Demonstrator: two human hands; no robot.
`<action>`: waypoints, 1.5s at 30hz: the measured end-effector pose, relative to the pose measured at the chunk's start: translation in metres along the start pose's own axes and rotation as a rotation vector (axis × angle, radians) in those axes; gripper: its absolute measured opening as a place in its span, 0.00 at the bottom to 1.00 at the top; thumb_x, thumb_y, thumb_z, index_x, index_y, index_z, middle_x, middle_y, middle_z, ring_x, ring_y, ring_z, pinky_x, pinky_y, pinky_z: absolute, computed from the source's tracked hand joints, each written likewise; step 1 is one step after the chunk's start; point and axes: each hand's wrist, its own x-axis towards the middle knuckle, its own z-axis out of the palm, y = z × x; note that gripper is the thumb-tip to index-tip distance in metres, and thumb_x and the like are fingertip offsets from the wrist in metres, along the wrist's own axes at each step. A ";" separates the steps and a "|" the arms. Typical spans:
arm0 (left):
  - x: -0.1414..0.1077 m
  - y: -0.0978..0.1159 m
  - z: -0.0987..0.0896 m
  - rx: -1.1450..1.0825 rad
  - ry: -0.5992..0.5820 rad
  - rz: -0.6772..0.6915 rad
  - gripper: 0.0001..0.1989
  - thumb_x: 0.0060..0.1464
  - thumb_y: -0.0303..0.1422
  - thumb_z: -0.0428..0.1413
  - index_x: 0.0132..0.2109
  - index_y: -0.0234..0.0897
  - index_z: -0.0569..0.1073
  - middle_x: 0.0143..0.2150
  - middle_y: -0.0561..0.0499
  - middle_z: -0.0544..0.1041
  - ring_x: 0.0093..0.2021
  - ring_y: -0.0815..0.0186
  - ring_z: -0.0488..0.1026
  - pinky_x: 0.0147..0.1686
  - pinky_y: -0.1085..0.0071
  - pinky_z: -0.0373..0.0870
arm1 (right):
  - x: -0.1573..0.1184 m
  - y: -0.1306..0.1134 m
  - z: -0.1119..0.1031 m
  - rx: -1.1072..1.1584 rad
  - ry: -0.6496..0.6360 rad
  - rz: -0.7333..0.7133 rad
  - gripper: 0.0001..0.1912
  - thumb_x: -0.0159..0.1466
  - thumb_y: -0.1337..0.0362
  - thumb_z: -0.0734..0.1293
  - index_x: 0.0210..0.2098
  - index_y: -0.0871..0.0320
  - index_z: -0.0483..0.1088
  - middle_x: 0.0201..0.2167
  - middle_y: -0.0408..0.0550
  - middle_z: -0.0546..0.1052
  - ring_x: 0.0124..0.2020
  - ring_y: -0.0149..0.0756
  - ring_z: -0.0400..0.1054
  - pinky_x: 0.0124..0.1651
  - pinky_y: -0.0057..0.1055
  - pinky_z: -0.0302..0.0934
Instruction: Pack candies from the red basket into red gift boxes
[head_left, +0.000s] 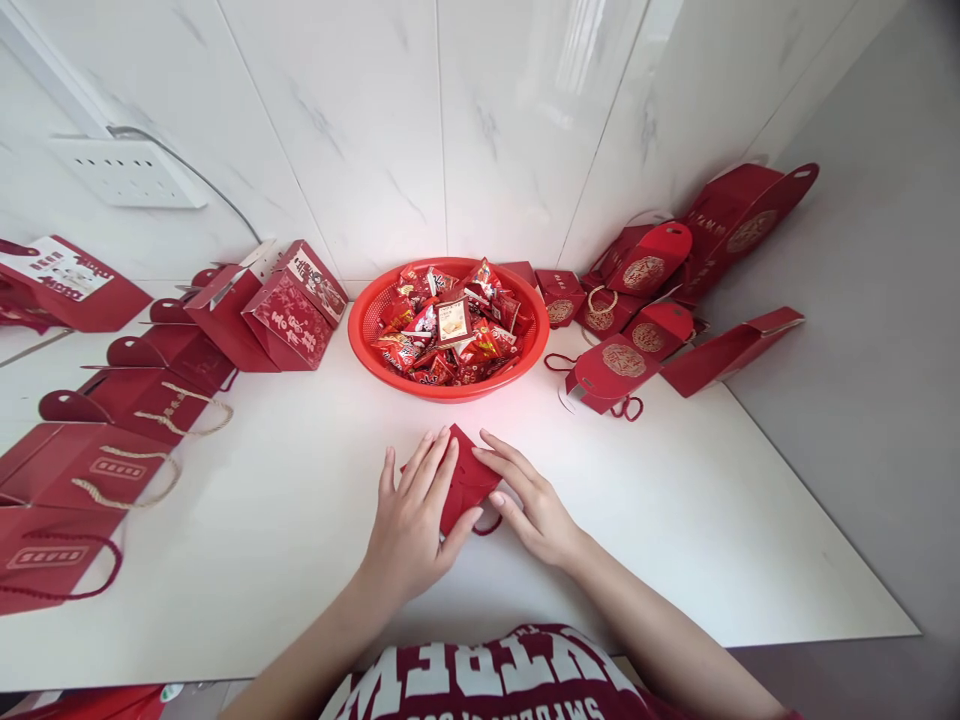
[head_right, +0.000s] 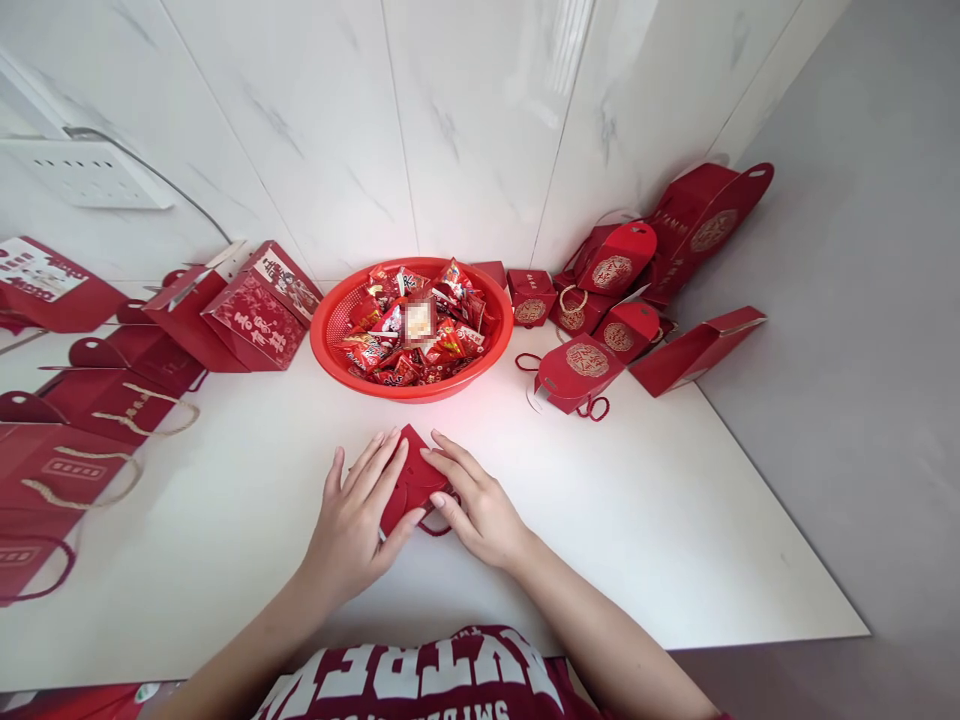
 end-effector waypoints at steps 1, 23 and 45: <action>0.002 -0.004 -0.002 0.006 -0.027 -0.003 0.35 0.63 0.39 0.51 0.72 0.37 0.49 0.72 0.41 0.54 0.71 0.48 0.52 0.69 0.47 0.36 | 0.000 0.000 -0.001 -0.004 0.001 -0.006 0.25 0.72 0.60 0.58 0.68 0.49 0.56 0.71 0.50 0.54 0.69 0.42 0.53 0.69 0.47 0.52; 0.020 -0.021 -0.025 0.310 -0.117 -0.209 0.29 0.64 0.33 0.42 0.69 0.29 0.56 0.69 0.39 0.60 0.69 0.51 0.58 0.66 0.43 0.54 | -0.007 0.011 -0.007 -0.023 0.118 0.009 0.17 0.72 0.63 0.57 0.58 0.51 0.65 0.61 0.54 0.64 0.59 0.41 0.64 0.55 0.40 0.68; -0.014 -0.050 -0.033 0.446 0.031 -0.598 0.26 0.65 0.37 0.43 0.69 0.41 0.60 0.72 0.42 0.54 0.71 0.43 0.49 0.63 0.36 0.51 | -0.014 0.019 -0.003 -0.099 0.036 0.054 0.16 0.72 0.63 0.57 0.58 0.50 0.65 0.60 0.52 0.65 0.49 0.37 0.71 0.52 0.38 0.69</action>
